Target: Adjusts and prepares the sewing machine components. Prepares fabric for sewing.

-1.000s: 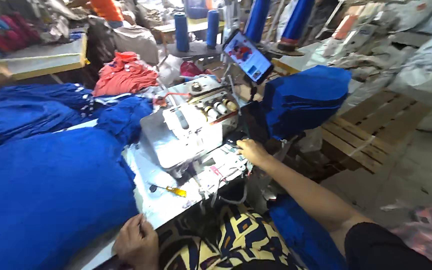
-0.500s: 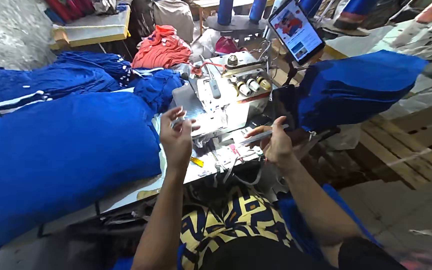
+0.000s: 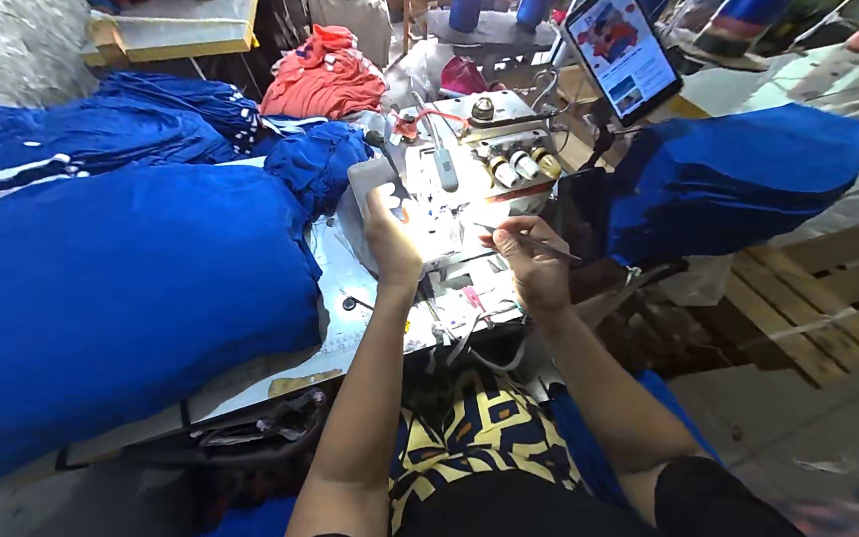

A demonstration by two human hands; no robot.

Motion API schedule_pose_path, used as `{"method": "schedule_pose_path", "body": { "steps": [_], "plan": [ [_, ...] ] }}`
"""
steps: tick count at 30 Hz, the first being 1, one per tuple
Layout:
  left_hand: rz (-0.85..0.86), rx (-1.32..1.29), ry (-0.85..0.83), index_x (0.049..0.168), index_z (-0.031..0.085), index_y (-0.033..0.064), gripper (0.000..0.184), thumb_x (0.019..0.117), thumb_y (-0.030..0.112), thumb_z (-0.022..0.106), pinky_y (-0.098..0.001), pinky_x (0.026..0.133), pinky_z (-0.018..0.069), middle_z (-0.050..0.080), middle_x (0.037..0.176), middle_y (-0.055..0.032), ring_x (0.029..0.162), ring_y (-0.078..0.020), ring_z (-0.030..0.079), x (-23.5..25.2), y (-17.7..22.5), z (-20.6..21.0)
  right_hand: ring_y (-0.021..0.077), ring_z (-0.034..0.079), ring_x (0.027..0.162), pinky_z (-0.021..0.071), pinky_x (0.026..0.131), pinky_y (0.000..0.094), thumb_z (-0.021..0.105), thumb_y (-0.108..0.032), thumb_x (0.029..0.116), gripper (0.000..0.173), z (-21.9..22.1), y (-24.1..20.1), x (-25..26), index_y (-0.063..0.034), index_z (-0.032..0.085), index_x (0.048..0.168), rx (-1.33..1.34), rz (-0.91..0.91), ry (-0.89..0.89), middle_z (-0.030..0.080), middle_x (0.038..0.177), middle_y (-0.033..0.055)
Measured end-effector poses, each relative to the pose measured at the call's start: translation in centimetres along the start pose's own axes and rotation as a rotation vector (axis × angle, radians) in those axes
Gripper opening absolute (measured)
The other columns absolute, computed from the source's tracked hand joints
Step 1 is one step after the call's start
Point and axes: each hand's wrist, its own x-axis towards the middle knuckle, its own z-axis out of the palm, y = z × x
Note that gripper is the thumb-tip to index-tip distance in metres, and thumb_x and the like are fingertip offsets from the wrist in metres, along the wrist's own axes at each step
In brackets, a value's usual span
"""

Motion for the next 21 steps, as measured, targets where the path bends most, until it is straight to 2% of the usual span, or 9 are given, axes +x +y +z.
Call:
{"method": "schedule_pose_path", "body": {
  "steps": [2,4,6,8,11,14,16,18,21],
  "plan": [
    [0.013,-0.036,0.018,0.128,0.058,-0.0121,0.034,0.0956,-0.001,0.056,-0.0407,0.091,0.0543,0.067,0.115,-0.0278,0.102,-0.0323,0.067,0.0,-0.2,0.1,0.0060,0.071,0.091,0.0619,0.085,0.0274,0.069,0.003,0.0900,0.026,0.2,0.1,-0.3,-0.0052,0.062,0.113,-0.099,-0.085,0.004,0.071,0.100,-0.0037],
    [-0.117,-0.212,0.007,0.129,0.059,-0.0085,0.031,0.1001,0.002,0.053,-0.0321,0.080,0.0543,0.067,0.113,-0.0214,0.090,-0.0204,0.066,0.3,-0.5,-0.3,0.0026,0.067,0.090,0.0594,0.085,0.0251,0.067,-0.003,0.0913,0.028,0.1,-0.2,-1.2,-0.0145,0.055,0.114,-0.056,-0.118,-0.035,0.066,0.098,-0.0091],
    [-0.244,-0.533,-0.057,0.128,0.054,-0.0042,0.028,0.1027,0.006,0.048,-0.0261,0.074,0.0556,0.060,0.108,-0.0104,0.084,-0.0098,0.063,0.3,-1.1,-1.5,0.0033,0.068,0.086,0.0589,0.080,0.0243,0.064,-0.010,0.0937,0.019,0.0,-0.9,-2.5,-0.0251,0.062,0.105,0.142,-0.053,-0.114,0.070,0.095,-0.0104],
    [-0.069,-0.617,-0.174,0.129,0.051,-0.0064,0.032,0.1023,0.012,0.050,-0.0267,0.084,0.0558,0.061,0.111,-0.0087,0.094,-0.0080,0.064,-1.3,-1.4,-4.0,0.0074,0.072,0.078,0.0627,0.074,0.0272,0.064,-0.013,0.0971,0.010,0.4,-2.0,-3.6,-0.0232,0.065,0.098,0.244,0.042,-0.204,0.074,0.093,-0.0064],
    [0.453,-0.262,-0.477,0.127,0.057,-0.0073,0.048,0.0963,0.029,0.066,-0.0417,0.103,0.0471,0.066,0.121,-0.0177,0.114,-0.0222,0.062,-5.6,-0.6,-7.7,0.0002,0.071,0.076,0.0618,0.074,0.0209,0.065,0.000,0.0924,0.018,2.0,-4.0,-4.5,-0.0153,0.057,0.097,0.074,0.106,-0.225,0.074,0.091,-0.0108],
    [0.553,0.039,-0.516,0.136,0.056,-0.0059,0.046,0.0968,0.017,0.066,-0.0501,0.098,0.0504,0.071,0.115,-0.0187,0.106,-0.0308,0.069,-10.2,0.0,-8.8,-0.0038,0.064,0.081,0.0561,0.077,0.0176,0.068,-0.004,0.0883,0.009,3.8,-4.2,-5.3,-0.0034,0.061,0.093,-0.070,0.085,-0.334,0.068,0.088,-0.0043],
    [0.482,0.141,-0.482,0.141,0.050,-0.0085,0.046,0.0969,0.002,0.059,-0.0483,0.088,0.0559,0.071,0.113,-0.0205,0.099,-0.0330,0.071,-11.5,-1.0,-9.9,0.0058,0.066,0.079,0.0562,0.076,0.0221,0.070,-0.009,0.0897,0.017,5.2,-3.5,-5.6,0.0062,0.068,0.096,-0.230,0.011,-0.419,0.070,0.088,0.0084],
    [0.388,0.219,-0.480,0.143,0.049,-0.0091,0.049,0.0946,-0.008,0.055,-0.0479,0.079,0.0594,0.070,0.109,-0.0231,0.090,-0.0358,0.072,-11.8,-2.9,-11.2,0.0234,0.069,0.075,0.0569,0.070,0.0360,0.070,-0.027,0.0940,0.034,6.6,-2.0,-5.9,0.0068,0.069,0.098,-0.520,-0.081,-0.518,0.070,0.085,0.0167],
    [0.139,0.218,-0.327,0.142,0.047,-0.0137,0.045,0.0977,-0.009,0.045,-0.0422,0.073,0.0586,0.069,0.099,-0.0240,0.078,-0.0293,0.069,-10.8,-6.3,-12.1,0.0435,0.065,0.110,0.0523,0.092,0.0538,0.058,-0.036,0.1039,0.049,8.3,-0.1,-5.8,0.0057,0.063,0.128,-0.828,0.115,-0.821,0.066,0.115,0.0280]
  ]
}}
